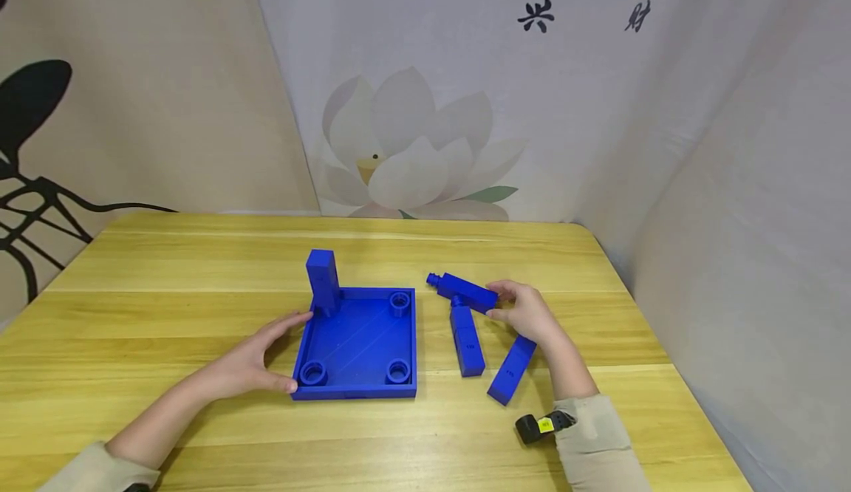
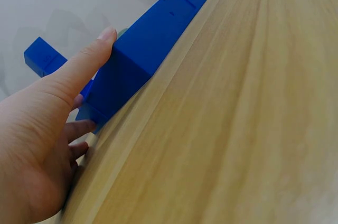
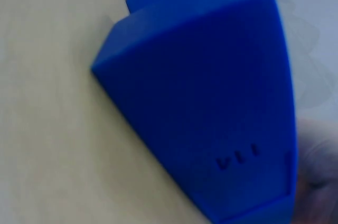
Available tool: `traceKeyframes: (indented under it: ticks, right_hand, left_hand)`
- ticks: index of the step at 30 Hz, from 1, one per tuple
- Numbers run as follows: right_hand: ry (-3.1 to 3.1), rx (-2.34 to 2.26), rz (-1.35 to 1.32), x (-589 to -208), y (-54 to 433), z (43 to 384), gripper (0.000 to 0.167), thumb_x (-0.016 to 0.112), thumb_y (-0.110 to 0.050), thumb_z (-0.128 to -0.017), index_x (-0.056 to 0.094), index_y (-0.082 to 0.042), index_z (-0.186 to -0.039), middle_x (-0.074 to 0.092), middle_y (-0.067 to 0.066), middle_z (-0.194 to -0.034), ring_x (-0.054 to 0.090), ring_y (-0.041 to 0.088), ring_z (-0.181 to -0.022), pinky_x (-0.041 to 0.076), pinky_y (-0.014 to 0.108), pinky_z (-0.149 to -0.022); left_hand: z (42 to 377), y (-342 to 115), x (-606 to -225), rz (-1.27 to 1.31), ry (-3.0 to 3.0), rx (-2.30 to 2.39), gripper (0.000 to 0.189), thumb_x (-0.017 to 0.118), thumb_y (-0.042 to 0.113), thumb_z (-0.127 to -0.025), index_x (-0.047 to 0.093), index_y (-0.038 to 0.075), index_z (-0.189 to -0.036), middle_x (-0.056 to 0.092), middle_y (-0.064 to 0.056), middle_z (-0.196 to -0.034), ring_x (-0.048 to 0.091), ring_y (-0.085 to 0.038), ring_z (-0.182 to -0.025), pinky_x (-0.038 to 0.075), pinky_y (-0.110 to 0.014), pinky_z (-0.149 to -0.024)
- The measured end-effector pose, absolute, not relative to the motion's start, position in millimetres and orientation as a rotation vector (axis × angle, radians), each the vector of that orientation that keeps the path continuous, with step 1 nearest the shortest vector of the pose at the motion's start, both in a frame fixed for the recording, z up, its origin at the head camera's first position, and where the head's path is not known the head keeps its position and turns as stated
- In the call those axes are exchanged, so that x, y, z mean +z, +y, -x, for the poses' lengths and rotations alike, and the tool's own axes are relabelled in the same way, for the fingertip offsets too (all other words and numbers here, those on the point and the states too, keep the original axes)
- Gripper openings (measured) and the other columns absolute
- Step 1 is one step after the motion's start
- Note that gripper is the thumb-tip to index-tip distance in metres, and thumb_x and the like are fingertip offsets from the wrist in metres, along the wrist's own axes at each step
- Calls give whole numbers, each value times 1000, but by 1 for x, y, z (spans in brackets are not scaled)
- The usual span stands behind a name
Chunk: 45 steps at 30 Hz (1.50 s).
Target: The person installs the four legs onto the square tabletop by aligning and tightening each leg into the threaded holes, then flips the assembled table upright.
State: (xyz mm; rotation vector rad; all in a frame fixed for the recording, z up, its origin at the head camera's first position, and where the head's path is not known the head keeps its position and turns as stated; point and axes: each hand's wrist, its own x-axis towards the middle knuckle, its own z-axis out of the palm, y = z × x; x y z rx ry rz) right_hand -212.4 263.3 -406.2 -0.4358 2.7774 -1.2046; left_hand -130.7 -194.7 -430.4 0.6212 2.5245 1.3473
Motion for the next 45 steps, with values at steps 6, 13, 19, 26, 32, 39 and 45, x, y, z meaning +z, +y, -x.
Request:
traceKeyframes:
  ticks: [6,13,19,26,32,39,45]
  right_hand:
    - [2783,-1195,415,-409,264,213,42,72,-8,-86,60,1,-125,64,16,-113,57,33,-104,48,47,-87]
    - [2795,-1191,405,-409,264,215,39,71,-11,-87,61,2,-123,65,16,-111,58,33,-104,48,47,-86]
    - [2792,-1214,377,-409,263,214,37,70,-9,-88,61,2,-122,65,16,-111,59,33,-104,48,47,-87]
    - [2767,-1274,349,-406,261,213,36,67,-10,-90,59,1,-123,64,16,-112,59,31,-104,48,43,-85]
    - [2746,-1380,334,-406,258,213,39,62,-11,-94,53,5,-128,60,22,-116,56,35,-108,46,47,-90]
    - [2760,-1487,248,-403,253,212,39,59,-12,-96,52,4,-130,58,21,-117,53,33,-111,44,46,-95]
    - [2724,-1626,156,-403,250,211,43,60,-16,-96,50,3,-133,54,21,-124,50,32,-117,41,45,-99]
  left_hand:
    - [131,-195,-430,-617,2525,1345,103,84,47,-67,30,19,-151,21,-23,-153,18,-46,-137,21,-67,-103]
    - [131,-195,-430,-612,2517,1356,103,84,46,-67,30,21,-151,22,-22,-153,18,-46,-137,21,-68,-102]
    - [130,-195,-429,-611,2520,1361,103,85,46,-67,31,21,-151,21,-23,-153,18,-46,-137,21,-68,-102]
    - [130,-195,-429,-602,2519,1346,103,84,46,-67,30,21,-151,20,-23,-153,17,-47,-137,20,-69,-102]
    - [131,-195,-430,-607,2520,1348,103,84,46,-67,31,21,-151,20,-23,-153,16,-47,-138,20,-69,-102]
    - [131,-195,-431,-619,2528,1354,103,84,46,-66,31,20,-150,21,-24,-153,17,-46,-138,20,-68,-102]
    - [131,-195,-432,-618,2525,1354,103,85,46,-66,31,20,-151,20,-23,-153,16,-47,-138,20,-69,-102]
